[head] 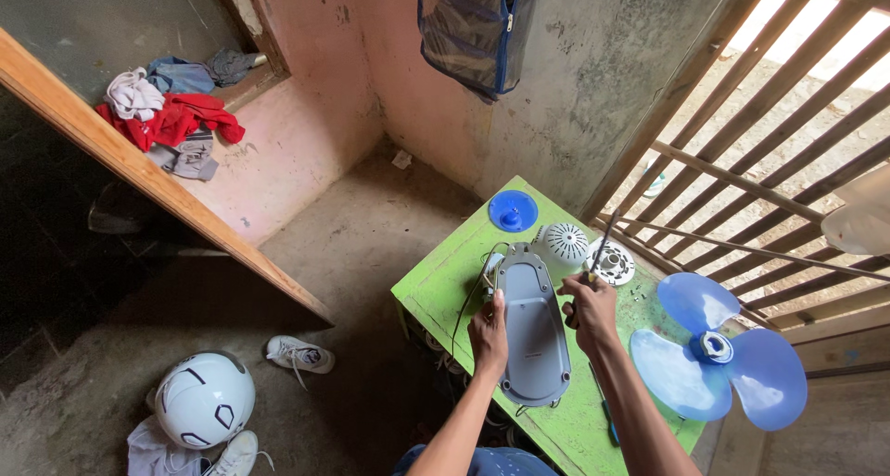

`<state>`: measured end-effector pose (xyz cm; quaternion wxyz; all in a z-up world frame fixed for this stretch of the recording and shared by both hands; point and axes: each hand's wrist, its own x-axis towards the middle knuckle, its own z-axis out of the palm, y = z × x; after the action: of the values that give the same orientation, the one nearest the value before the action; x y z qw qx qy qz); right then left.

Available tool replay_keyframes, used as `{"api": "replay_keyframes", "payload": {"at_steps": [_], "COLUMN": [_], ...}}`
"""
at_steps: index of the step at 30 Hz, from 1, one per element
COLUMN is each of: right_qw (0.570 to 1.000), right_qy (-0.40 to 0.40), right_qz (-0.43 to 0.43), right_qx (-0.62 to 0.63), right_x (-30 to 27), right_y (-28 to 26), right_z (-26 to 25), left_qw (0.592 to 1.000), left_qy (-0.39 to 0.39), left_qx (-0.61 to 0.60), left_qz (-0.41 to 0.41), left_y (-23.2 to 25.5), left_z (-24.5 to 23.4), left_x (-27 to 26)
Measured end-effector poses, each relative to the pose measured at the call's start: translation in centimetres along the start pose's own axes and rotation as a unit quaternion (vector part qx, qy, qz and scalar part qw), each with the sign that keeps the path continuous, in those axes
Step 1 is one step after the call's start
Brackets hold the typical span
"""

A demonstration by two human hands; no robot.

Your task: The person uses a screwdriver to tighten screws on the back of a disassembled electric fan motor housing. They repeatedly probe and adjust the screws on the grey housing while other fan parts, including a blue blade, sit on the table.

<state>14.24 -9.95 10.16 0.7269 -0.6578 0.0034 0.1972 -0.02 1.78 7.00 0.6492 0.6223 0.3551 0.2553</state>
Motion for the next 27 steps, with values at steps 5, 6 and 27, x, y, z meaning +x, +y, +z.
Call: {"api": "replay_keyframes", "payload": {"at_steps": [5, 6, 27], "right_qw": [0.999, 0.998, 0.910], "right_qy": [0.013, 0.007, 0.027], "right_qz": [-0.029, -0.047, -0.292], "right_qx": [-0.037, -0.030, -0.292], "right_x": [0.8, 1.0, -4.5], "right_y": [0.1, 0.2, -4.1], "right_z": [1.6, 1.9, 3.9], "left_qw": [1.000, 1.000, 0.999], "left_qy": [0.000, 0.001, 0.004], "left_qx": [0.012, 0.009, -0.006], "left_qz": [0.005, 0.001, -0.038], "left_y": [-0.5, -0.5, 0.3], "left_z": [0.6, 0.6, 0.9], "left_x": [0.0, -0.1, -0.9]}}
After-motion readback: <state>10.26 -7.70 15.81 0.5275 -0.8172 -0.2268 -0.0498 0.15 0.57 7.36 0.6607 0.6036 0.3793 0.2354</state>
